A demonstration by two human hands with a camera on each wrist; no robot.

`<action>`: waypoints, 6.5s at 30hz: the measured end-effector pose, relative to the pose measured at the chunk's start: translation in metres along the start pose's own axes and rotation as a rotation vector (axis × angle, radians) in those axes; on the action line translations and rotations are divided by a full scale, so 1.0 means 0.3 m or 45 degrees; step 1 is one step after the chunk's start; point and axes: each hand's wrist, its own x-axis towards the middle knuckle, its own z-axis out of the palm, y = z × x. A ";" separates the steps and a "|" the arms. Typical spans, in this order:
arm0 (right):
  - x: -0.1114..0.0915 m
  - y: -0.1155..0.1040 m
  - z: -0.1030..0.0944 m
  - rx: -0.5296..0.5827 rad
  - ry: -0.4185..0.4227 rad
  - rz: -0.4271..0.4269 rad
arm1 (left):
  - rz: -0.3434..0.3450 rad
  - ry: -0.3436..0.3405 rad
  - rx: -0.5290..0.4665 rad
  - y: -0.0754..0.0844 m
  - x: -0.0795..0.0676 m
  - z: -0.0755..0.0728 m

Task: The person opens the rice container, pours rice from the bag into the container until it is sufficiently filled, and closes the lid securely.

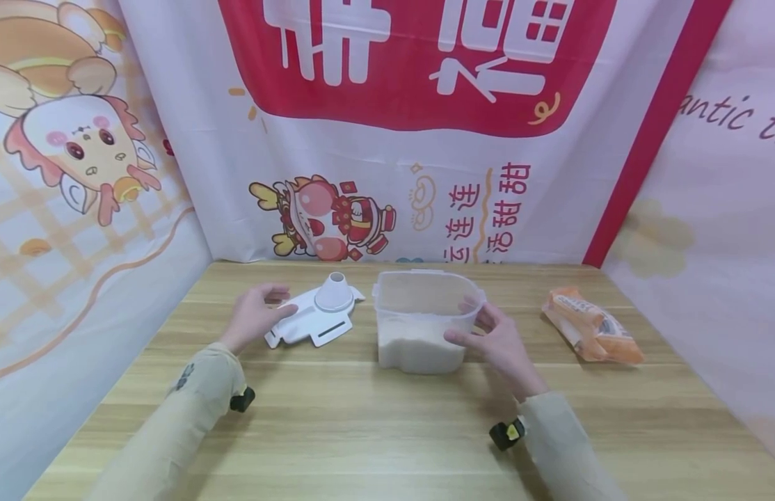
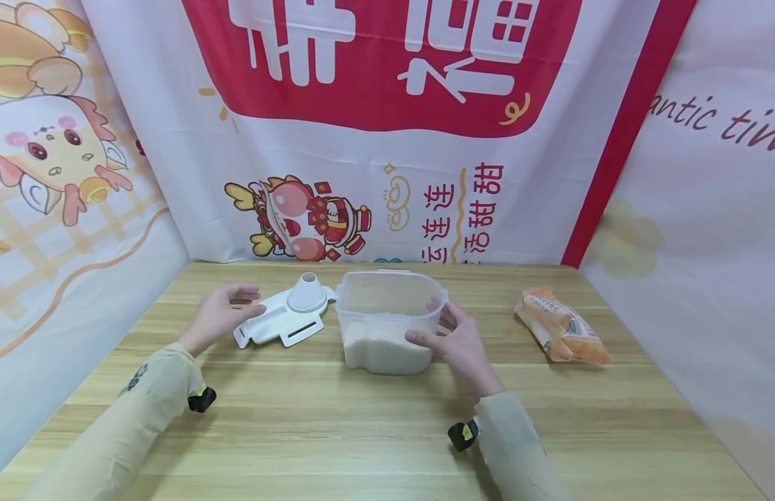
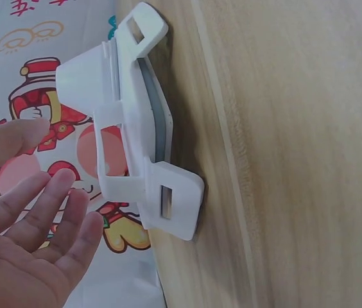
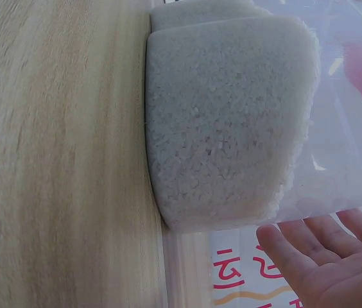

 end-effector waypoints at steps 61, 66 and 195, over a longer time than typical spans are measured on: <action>-0.006 -0.003 -0.002 0.025 -0.017 0.013 | -0.184 0.119 -0.211 -0.044 0.021 0.095; -0.006 -0.002 -0.003 0.018 -0.013 0.014 | -0.189 0.123 -0.233 -0.046 0.027 0.102; 0.003 0.016 -0.008 0.010 0.001 0.036 | -0.018 0.248 -0.736 0.427 0.008 0.023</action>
